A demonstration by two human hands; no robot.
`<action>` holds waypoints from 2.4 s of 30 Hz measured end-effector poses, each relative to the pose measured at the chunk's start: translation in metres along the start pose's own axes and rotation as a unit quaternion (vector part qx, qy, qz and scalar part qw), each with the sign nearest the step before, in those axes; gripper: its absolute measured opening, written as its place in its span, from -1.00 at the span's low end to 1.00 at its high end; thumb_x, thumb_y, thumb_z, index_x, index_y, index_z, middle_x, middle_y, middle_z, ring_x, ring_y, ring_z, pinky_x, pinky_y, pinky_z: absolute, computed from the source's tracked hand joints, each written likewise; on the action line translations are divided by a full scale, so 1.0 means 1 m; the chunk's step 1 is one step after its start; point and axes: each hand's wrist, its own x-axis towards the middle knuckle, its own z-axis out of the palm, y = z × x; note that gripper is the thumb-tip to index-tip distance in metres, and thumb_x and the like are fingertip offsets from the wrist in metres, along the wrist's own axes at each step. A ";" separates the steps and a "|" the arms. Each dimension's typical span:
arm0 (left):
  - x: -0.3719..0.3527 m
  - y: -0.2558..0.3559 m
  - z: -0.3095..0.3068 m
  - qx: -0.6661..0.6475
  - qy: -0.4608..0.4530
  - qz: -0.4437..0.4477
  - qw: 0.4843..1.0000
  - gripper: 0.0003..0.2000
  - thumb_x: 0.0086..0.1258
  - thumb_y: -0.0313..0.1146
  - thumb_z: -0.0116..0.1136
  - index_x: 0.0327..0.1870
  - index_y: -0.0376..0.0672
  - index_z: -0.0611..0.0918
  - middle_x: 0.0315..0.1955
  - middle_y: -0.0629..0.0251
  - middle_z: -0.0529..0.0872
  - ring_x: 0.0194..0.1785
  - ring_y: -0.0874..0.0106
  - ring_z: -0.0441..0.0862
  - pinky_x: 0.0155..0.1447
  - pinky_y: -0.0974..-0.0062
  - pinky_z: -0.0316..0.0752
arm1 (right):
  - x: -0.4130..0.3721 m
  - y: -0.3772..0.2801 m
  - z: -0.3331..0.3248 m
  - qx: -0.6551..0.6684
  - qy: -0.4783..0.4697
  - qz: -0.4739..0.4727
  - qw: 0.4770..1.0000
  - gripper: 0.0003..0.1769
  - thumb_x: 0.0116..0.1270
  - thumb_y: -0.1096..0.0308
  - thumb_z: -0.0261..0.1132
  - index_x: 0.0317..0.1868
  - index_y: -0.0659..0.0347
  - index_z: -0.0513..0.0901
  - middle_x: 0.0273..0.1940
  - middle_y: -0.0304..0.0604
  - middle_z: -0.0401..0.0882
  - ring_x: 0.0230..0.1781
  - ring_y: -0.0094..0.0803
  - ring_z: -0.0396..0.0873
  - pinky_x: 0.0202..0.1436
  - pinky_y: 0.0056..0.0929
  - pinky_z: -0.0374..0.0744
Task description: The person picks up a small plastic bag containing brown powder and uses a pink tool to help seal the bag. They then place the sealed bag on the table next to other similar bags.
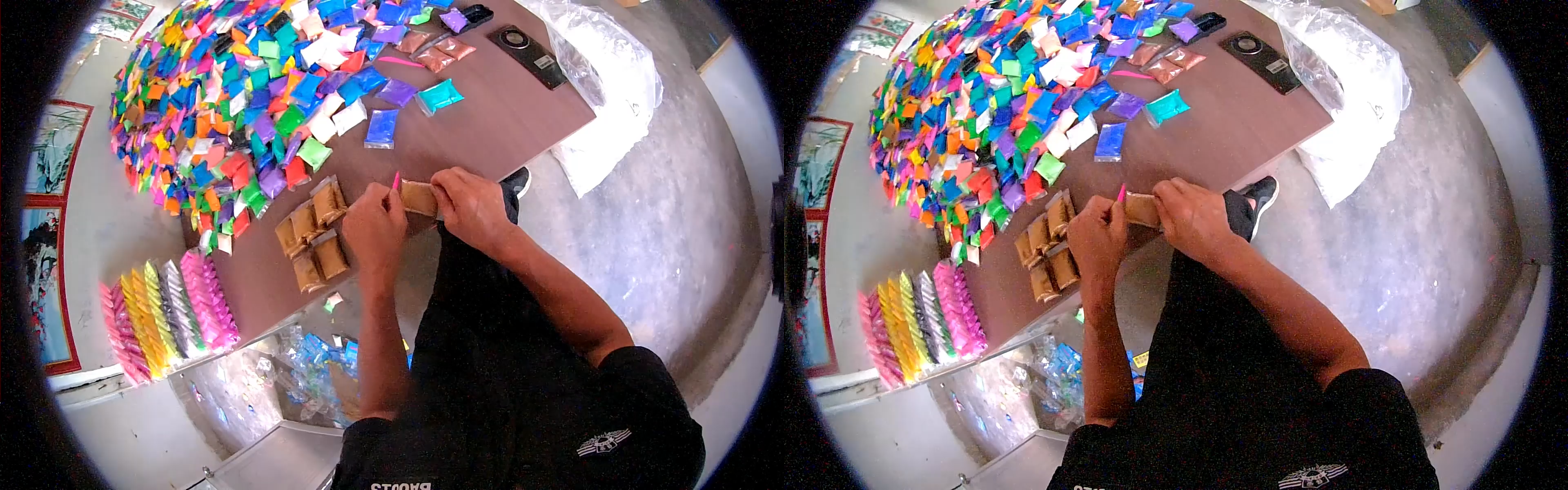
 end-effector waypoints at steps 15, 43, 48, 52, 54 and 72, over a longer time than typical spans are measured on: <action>-0.035 -0.011 -0.001 0.010 0.035 0.000 0.999 -0.88 0.49 -0.40 0.31 -0.28 -0.23 0.70 -0.40 0.08 0.74 -0.37 0.17 0.76 -0.25 0.25 0.59 | 0.003 -0.004 0.001 -0.010 0.000 0.014 1.000 -0.94 0.35 0.44 0.36 -0.20 0.18 0.65 -0.30 -0.08 0.67 -0.27 -0.04 0.72 -0.24 -0.15 0.65; -0.092 -0.146 -0.110 -0.045 0.260 -0.221 0.939 -0.84 0.53 -0.36 0.31 -0.25 -0.27 0.70 -0.48 0.34 0.70 -0.41 0.57 0.56 -0.29 0.46 0.53 | 0.018 -0.004 -0.006 -0.116 -0.087 -0.020 0.989 -0.70 0.41 0.40 0.31 0.14 0.12 0.68 0.08 -0.05 0.65 0.02 -0.01 0.68 0.01 -0.08 0.68; -0.090 -0.211 -0.128 0.003 0.247 -0.272 0.930 -0.72 0.56 -0.25 0.28 -0.31 -0.30 0.70 -0.53 0.26 0.70 -0.46 0.48 0.58 -0.33 0.37 0.51 | 0.019 -0.024 -0.014 -0.136 -0.086 -0.065 0.985 -0.61 0.37 0.33 0.39 0.20 0.11 0.67 0.15 -0.03 0.60 0.12 0.00 0.64 0.08 -0.07 0.69; -0.075 -0.248 -0.120 0.110 0.280 -0.232 0.925 -0.80 0.46 -0.28 0.34 -0.28 -0.25 0.76 -0.47 0.06 0.78 -0.44 0.23 0.73 -0.28 0.25 0.59 | 0.020 -0.048 0.000 -0.149 -0.149 -0.019 0.977 -0.53 0.29 0.23 0.51 0.20 0.11 0.68 0.11 -0.04 0.61 0.07 -0.03 0.67 0.05 -0.13 0.70; -0.077 -0.258 -0.114 0.098 0.289 -0.212 0.928 -0.82 0.44 -0.30 0.35 -0.26 -0.24 0.77 -0.45 0.05 0.79 -0.41 0.20 0.77 -0.25 0.24 0.62 | 0.024 -0.051 0.005 -0.169 -0.147 -0.022 0.974 -0.52 0.25 0.24 0.55 0.17 0.12 0.70 0.09 -0.06 0.63 0.00 -0.06 0.70 0.02 -0.17 0.70; -0.078 -0.241 -0.112 0.034 0.283 -0.241 0.928 -0.89 0.45 -0.40 0.35 -0.25 -0.24 0.75 -0.40 0.09 0.81 -0.34 0.32 0.81 -0.22 0.33 0.66 | 0.038 -0.115 0.031 -0.047 -0.249 -0.242 0.937 -0.65 0.26 0.45 0.46 0.08 0.16 0.78 0.12 -0.11 0.74 -0.05 -0.29 0.79 -0.02 -0.33 0.78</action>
